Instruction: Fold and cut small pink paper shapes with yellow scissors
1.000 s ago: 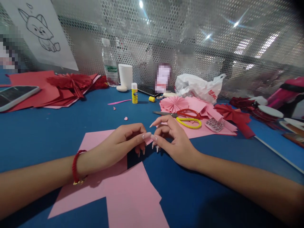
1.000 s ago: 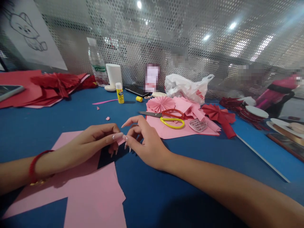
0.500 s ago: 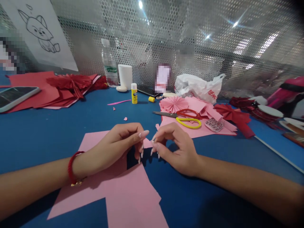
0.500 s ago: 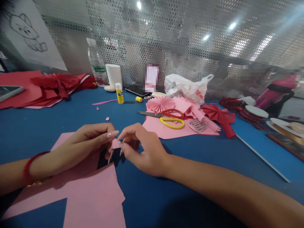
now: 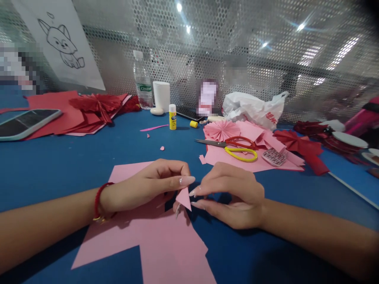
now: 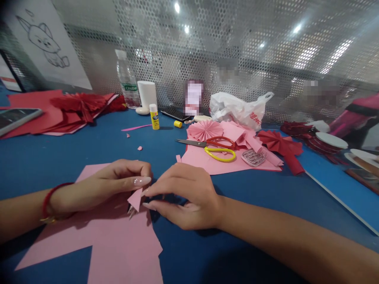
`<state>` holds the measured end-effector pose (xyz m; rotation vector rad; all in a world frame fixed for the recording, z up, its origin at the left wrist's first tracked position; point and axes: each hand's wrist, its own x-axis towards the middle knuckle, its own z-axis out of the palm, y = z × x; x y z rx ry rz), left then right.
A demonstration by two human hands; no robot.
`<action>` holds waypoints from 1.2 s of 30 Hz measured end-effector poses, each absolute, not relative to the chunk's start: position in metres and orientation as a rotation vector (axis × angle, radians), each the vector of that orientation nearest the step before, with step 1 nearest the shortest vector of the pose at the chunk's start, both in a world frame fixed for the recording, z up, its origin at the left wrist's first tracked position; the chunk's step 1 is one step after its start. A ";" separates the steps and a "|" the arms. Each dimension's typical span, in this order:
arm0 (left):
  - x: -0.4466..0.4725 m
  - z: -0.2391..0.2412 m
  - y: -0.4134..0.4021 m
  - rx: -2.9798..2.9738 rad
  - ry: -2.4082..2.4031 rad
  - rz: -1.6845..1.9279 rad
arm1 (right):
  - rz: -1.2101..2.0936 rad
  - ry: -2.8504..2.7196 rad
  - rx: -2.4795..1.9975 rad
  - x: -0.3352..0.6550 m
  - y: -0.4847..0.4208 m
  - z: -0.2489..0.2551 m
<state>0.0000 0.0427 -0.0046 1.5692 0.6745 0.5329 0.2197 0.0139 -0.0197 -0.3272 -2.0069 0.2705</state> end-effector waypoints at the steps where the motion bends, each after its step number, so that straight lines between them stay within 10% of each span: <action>1: 0.000 -0.005 0.043 1.575 0.666 0.524 | 0.256 -2.016 -0.312 0.220 0.014 -0.019; 36: 0.007 -0.003 0.047 1.604 0.848 0.873 | 0.702 -1.714 -0.936 0.215 0.026 -0.020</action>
